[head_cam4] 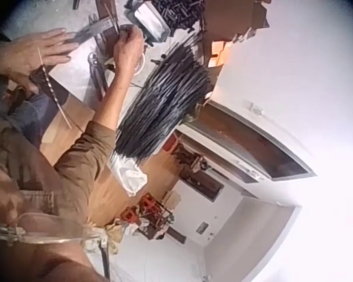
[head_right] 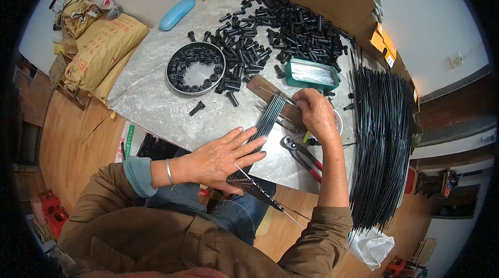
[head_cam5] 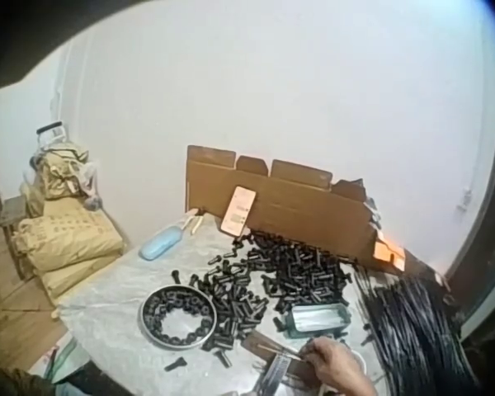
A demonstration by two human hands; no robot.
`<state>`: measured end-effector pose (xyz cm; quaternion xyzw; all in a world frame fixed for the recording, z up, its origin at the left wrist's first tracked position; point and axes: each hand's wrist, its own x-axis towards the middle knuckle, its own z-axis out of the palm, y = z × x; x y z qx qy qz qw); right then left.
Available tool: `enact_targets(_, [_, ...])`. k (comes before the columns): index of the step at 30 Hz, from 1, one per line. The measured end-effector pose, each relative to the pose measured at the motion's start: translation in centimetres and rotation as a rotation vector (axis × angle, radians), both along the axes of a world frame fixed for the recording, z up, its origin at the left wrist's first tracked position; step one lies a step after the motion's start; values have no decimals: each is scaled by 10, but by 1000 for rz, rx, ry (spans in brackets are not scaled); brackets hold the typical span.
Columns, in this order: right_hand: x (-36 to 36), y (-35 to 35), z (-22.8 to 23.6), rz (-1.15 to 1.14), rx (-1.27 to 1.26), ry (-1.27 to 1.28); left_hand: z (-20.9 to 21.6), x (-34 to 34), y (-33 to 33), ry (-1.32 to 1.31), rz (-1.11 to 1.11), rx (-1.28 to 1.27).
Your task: Assembling black plastic rods with circular connectors and trimming them using pliers.
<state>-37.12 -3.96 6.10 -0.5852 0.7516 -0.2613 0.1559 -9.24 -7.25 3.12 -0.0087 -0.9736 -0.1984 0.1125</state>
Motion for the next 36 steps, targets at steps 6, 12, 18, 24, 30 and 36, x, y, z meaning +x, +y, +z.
enact_targets(6, [9,0,5,-38,11,25,-2,0,0,2,4,7])
enact_targets(12, [8,-2,5,-31,-4,47,-2,0,0,2,10,24])
enact_targets(18, [5,-3,6,-11,-21,90,-1,0,0,1,4,29])
enact_targets(24, [-5,-10,7,-41,97,-223,-2,1,-1,-1,8,23])
enact_targets(30, [-1,-5,4,-47,70,-147,-2,0,0,11,1,23])
enact_targets(36, [12,-4,7,-35,30,11,-2,1,0,3,6,15])
